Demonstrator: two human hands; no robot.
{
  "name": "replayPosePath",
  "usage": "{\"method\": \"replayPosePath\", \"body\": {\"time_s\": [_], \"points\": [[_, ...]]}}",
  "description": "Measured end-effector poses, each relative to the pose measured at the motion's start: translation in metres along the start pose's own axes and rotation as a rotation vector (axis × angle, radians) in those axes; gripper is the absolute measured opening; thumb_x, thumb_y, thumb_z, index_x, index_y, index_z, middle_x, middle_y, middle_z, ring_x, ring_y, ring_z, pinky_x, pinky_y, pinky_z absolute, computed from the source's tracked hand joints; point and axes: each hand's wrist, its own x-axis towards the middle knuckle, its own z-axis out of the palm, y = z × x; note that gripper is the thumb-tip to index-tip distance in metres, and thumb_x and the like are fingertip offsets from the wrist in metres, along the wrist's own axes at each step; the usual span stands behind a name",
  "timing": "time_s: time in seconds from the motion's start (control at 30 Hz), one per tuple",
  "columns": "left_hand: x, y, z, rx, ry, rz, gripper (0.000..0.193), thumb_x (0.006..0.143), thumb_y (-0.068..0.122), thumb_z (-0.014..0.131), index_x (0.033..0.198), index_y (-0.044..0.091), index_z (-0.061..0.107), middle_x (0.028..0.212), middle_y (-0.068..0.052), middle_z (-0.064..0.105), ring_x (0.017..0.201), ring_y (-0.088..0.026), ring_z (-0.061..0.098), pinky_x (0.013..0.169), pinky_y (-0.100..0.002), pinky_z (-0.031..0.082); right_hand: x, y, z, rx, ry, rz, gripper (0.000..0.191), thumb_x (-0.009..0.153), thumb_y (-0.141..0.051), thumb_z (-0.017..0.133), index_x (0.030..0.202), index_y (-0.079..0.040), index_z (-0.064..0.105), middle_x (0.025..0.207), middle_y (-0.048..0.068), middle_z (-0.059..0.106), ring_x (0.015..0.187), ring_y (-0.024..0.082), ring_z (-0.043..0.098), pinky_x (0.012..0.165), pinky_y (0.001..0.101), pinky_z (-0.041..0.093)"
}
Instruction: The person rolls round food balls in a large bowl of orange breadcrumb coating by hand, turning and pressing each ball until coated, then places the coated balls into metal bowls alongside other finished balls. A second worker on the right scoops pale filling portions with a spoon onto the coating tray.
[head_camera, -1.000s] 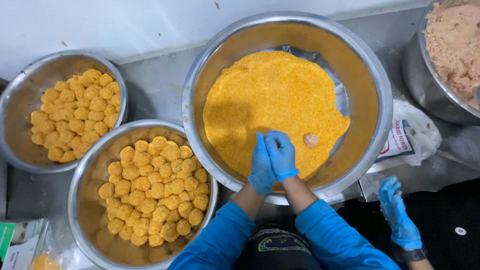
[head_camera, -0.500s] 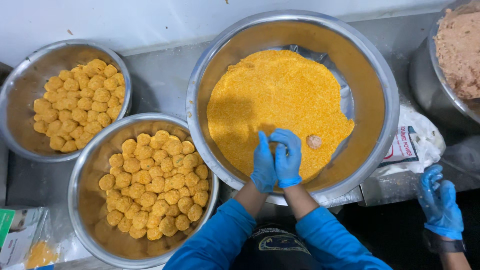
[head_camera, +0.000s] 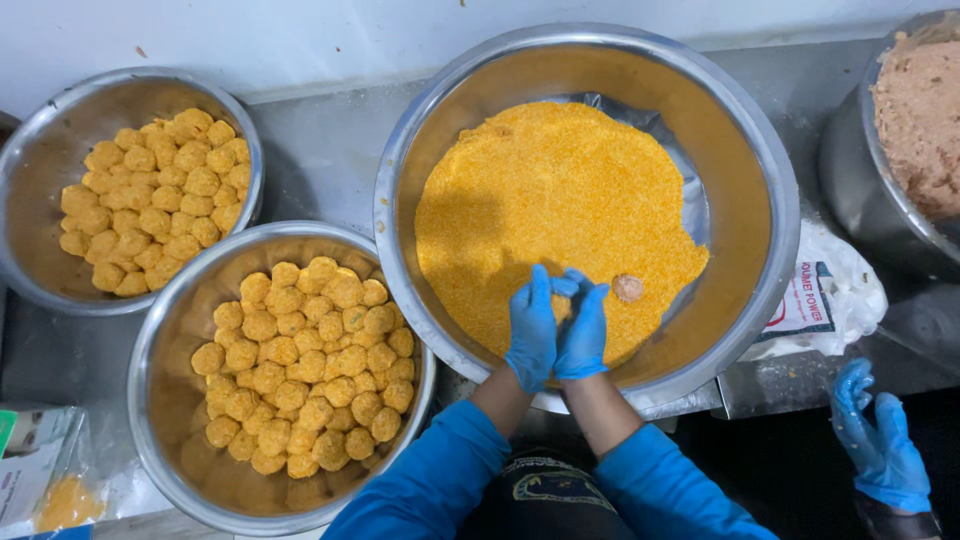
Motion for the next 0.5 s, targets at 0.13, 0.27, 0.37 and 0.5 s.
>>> {"method": "replayPosePath", "body": {"time_s": [0.13,0.27,0.37,0.5], "points": [[0.000,0.003,-0.003,0.274,0.069,0.206,0.049,0.104,0.044,0.045,0.112,0.001,0.067,0.124,-0.002,0.060,0.092,-0.018,0.068,0.082,-0.035,0.058,0.000,-0.001,0.006,-0.028,0.175,0.457,0.056,0.105,-0.055,0.046,0.133,-0.007,0.059,0.134,0.009,0.061,0.124,0.020,0.055,0.105,0.0354,0.045],[0.001,0.006,-0.004,-0.061,0.132,-0.064,0.050,0.111,0.045,0.039,0.114,0.002,0.065,0.104,-0.010,0.069,0.095,-0.017,0.065,0.089,-0.034,0.054,0.000,0.000,0.009,-0.639,-0.265,-0.302,0.061,0.107,-0.059,0.052,0.120,0.000,0.064,0.121,0.014,0.067,0.106,0.022,0.063,0.100,0.0396,0.051],[0.001,0.010,-0.005,-0.107,0.043,-0.095,0.064,0.117,0.049,0.038,0.106,-0.008,0.065,0.101,-0.018,0.070,0.091,-0.022,0.069,0.089,-0.039,0.055,-0.001,0.002,0.010,-0.152,-0.124,-0.191,0.060,0.101,-0.060,0.048,0.128,-0.006,0.056,0.130,0.009,0.060,0.110,0.020,0.064,0.102,0.0372,0.051],[0.003,0.016,-0.008,0.112,0.033,0.098,0.054,0.108,0.052,0.038,0.119,0.004,0.059,0.113,-0.012,0.071,0.095,-0.021,0.069,0.095,-0.036,0.055,0.002,0.001,0.015,0.115,0.019,0.386,0.062,0.101,-0.060,0.043,0.118,-0.004,0.061,0.118,0.012,0.067,0.105,0.022,0.066,0.099,0.0389,0.051]]}}
